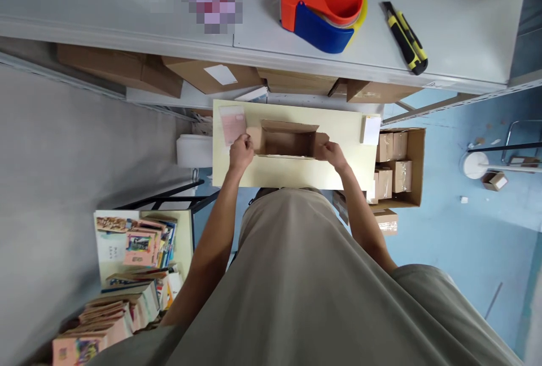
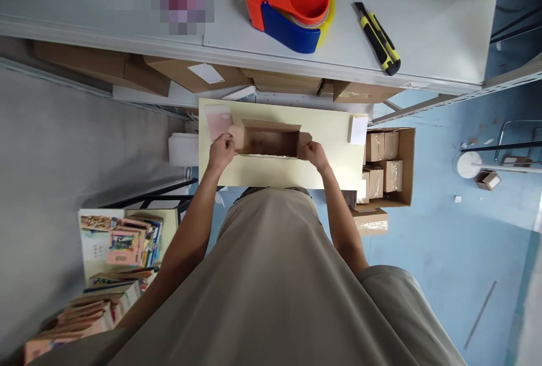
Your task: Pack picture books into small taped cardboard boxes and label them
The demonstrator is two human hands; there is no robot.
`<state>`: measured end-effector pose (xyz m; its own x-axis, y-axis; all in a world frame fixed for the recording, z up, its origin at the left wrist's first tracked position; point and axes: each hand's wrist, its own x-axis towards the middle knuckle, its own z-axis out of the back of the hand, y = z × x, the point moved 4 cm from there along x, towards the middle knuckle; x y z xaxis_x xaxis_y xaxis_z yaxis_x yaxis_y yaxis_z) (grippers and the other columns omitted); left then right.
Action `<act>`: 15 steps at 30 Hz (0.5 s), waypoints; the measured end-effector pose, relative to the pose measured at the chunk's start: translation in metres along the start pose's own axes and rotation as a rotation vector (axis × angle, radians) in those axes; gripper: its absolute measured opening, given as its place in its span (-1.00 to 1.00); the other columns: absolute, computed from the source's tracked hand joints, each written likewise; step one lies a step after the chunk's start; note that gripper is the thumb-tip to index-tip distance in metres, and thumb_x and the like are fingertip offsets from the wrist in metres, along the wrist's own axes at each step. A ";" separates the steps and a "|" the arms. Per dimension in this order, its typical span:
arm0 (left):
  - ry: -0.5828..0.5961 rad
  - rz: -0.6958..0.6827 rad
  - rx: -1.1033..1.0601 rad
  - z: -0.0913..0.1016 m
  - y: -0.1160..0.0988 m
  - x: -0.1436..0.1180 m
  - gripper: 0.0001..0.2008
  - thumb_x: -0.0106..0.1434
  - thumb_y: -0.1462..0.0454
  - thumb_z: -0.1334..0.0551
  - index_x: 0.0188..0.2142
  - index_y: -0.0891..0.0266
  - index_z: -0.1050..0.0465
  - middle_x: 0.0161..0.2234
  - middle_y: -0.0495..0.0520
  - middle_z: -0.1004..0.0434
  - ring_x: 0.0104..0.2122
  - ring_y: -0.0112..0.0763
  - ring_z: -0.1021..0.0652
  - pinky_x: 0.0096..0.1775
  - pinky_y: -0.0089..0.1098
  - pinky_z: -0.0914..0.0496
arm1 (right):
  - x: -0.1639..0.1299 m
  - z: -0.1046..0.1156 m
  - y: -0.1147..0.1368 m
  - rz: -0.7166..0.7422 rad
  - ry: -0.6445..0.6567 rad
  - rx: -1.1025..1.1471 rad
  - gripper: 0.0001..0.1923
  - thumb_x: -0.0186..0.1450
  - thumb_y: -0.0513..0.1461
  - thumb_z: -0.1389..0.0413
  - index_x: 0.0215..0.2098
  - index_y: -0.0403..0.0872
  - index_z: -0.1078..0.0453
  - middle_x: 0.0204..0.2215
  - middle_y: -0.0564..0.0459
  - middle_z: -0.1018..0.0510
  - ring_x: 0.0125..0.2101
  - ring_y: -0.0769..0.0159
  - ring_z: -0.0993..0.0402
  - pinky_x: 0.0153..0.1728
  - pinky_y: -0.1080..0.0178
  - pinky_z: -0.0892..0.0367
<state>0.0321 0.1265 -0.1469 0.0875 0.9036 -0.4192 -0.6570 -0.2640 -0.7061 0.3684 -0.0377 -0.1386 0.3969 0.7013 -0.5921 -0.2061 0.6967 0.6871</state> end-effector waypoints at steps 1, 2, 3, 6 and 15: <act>0.030 0.039 -0.085 -0.003 0.007 0.002 -0.82 0.40 0.14 -0.35 -0.10 0.16 -0.62 -0.10 0.24 -0.74 0.04 0.03 -0.68 0.13 -0.10 -0.60 | -0.001 0.005 -0.005 -0.012 0.009 0.093 -0.45 0.37 0.26 -0.30 -0.42 0.07 -0.30 -0.52 0.11 -0.44 -0.35 0.19 -0.48 -0.18 0.09 -0.60; 0.064 0.085 -0.177 -0.007 0.013 0.003 -0.77 0.39 0.09 -0.36 -0.10 0.18 -0.61 -0.09 0.22 -0.73 0.01 -0.03 -0.67 0.06 -0.14 -0.63 | -0.002 0.008 -0.009 -0.020 0.018 0.178 -0.38 0.32 0.31 -0.34 -0.46 0.08 -0.25 -0.54 0.16 -0.35 -0.39 0.26 -0.39 -0.20 0.12 -0.59; 0.095 0.131 -0.265 -0.013 0.019 0.003 -0.71 0.38 0.05 -0.37 -0.09 0.20 -0.61 -0.08 0.20 -0.72 -0.02 -0.08 -0.66 0.00 -0.17 -0.65 | -0.003 0.009 -0.011 -0.024 0.026 0.249 -0.32 0.26 0.34 -0.38 -0.49 0.08 -0.21 -0.55 0.20 -0.28 -0.41 0.31 -0.33 -0.21 0.14 -0.59; 0.113 0.200 -0.422 -0.027 0.027 -0.002 -0.59 0.37 -0.06 -0.38 -0.06 0.22 -0.60 -0.05 0.18 -0.71 -0.05 -0.20 -0.65 -0.08 -0.27 -0.65 | -0.006 0.007 -0.013 -0.028 0.023 0.359 -0.25 0.16 0.42 -0.43 -0.48 0.07 -0.23 -0.52 0.22 -0.25 -0.41 0.36 -0.28 -0.18 0.16 -0.62; 0.080 0.069 -0.421 0.002 0.062 0.020 -0.49 0.55 -0.17 -0.20 0.07 0.19 -0.59 0.04 0.28 -0.72 0.01 -0.13 -0.73 0.11 -0.14 -0.67 | -0.053 0.031 0.057 0.293 -0.518 -0.071 -0.34 0.51 0.33 -0.15 0.11 -0.03 -0.53 0.15 -0.33 -0.68 0.13 -0.13 -0.67 0.23 -0.28 -0.60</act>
<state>-0.0083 0.1287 -0.1982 0.1228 0.8541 -0.5053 -0.3017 -0.4530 -0.8389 0.3632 -0.0401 -0.0552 0.6954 0.7132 -0.0878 -0.4248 0.5065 0.7503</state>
